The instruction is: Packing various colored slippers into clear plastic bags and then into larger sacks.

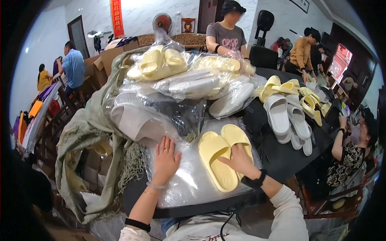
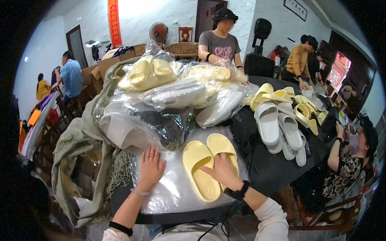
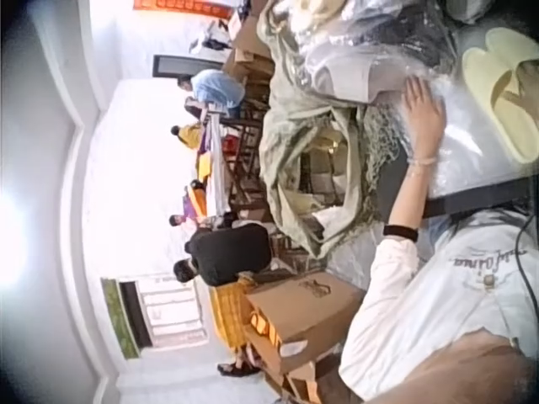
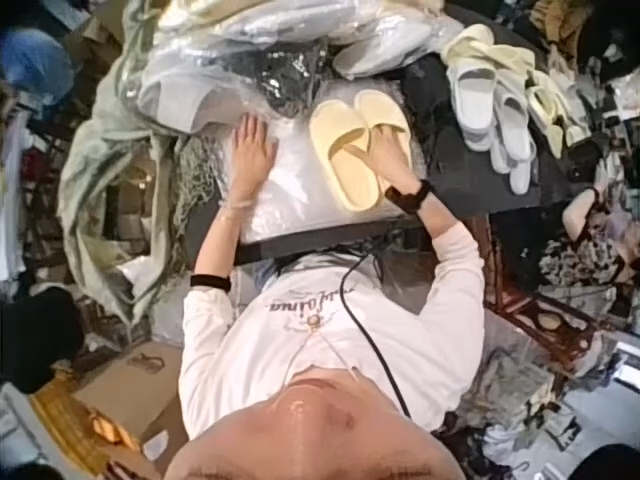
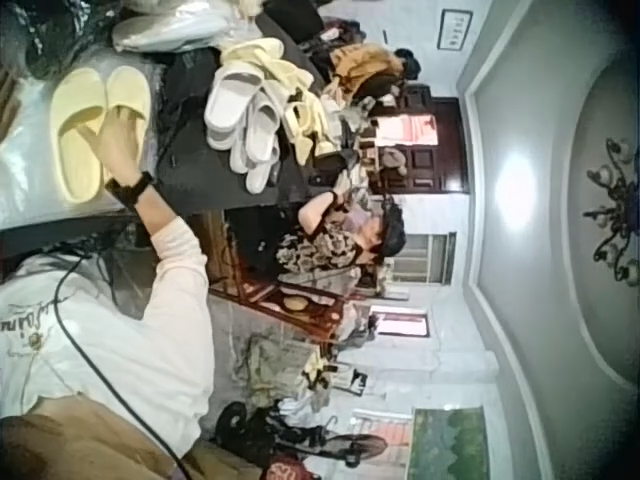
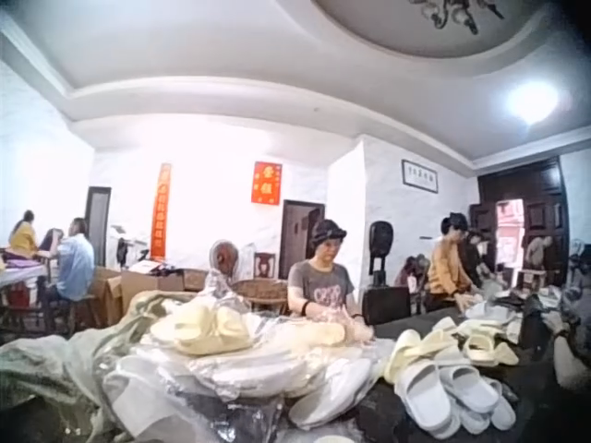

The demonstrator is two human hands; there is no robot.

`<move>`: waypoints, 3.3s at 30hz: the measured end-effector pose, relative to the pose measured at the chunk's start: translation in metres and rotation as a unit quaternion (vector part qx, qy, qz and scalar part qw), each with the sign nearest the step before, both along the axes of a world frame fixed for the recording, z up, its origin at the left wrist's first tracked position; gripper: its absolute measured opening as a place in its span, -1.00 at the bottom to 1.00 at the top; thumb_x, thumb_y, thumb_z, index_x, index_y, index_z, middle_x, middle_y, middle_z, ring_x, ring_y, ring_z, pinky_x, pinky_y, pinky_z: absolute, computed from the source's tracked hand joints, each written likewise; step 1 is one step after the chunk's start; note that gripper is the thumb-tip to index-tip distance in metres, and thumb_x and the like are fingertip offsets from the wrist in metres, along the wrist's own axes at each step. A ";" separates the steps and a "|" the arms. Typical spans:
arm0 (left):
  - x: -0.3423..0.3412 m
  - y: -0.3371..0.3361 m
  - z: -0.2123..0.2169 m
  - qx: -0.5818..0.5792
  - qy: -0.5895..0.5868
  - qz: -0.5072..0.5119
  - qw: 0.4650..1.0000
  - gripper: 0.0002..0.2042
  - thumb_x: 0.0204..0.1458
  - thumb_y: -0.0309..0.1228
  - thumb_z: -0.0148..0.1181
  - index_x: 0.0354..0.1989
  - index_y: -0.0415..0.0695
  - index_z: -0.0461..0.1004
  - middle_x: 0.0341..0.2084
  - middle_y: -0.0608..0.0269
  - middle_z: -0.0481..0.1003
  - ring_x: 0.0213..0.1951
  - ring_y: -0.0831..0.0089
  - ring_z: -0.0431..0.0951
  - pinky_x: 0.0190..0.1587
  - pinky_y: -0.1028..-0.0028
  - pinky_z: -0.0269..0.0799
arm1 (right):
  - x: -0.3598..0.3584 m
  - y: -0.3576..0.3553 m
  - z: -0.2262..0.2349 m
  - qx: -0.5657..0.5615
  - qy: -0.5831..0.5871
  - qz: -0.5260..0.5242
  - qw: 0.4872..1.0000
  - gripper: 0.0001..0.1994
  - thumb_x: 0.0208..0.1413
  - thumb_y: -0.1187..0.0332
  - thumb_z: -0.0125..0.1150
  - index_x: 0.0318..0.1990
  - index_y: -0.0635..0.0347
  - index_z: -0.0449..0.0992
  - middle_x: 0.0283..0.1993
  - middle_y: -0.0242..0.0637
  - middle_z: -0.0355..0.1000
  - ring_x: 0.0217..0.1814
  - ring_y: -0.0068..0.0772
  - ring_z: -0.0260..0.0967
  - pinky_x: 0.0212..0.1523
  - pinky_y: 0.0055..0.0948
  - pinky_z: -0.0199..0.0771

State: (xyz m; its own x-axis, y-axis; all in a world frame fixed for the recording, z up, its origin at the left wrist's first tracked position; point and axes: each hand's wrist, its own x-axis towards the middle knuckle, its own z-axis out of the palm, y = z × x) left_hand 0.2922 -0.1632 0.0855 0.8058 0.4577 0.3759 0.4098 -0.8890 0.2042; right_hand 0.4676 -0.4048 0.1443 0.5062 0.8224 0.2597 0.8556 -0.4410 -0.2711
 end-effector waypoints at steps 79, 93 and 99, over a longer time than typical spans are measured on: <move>0.001 -0.010 0.005 -0.005 -0.020 0.086 0.996 -0.36 0.08 -0.14 -0.10 0.29 -0.26 0.03 0.33 0.06 -0.04 0.36 0.20 -0.10 0.31 0.08 -0.20 | 0.032 0.078 0.191 0.447 0.082 0.097 0.885 -0.69 0.04 0.45 0.25 -0.07 0.24 0.34 -0.17 -0.26 0.44 -0.12 -0.42 0.39 -0.05 -0.48 0.34; 0.006 -0.022 0.043 0.037 -0.013 0.033 0.999 -0.46 0.07 -0.27 0.01 0.22 -0.26 0.17 0.23 0.04 0.18 0.25 0.16 0.15 0.29 0.22 -0.03 | 0.032 0.141 0.171 0.031 0.018 0.376 0.926 -0.57 -0.06 0.36 0.25 0.04 0.13 0.40 0.02 -0.17 0.40 0.08 -0.17 0.34 0.11 -0.32 0.30; -0.030 0.019 -0.049 -0.066 -0.134 -0.060 0.987 -0.44 0.21 -0.25 -0.11 0.34 -0.15 -0.06 0.29 0.05 0.05 0.30 0.20 0.04 0.30 0.34 -0.05 | 0.002 0.125 0.143 0.144 0.024 0.267 0.953 -0.79 0.05 0.39 0.11 -0.15 0.17 0.48 -0.15 -0.15 0.45 -0.06 -0.04 0.39 -0.05 -0.26 0.38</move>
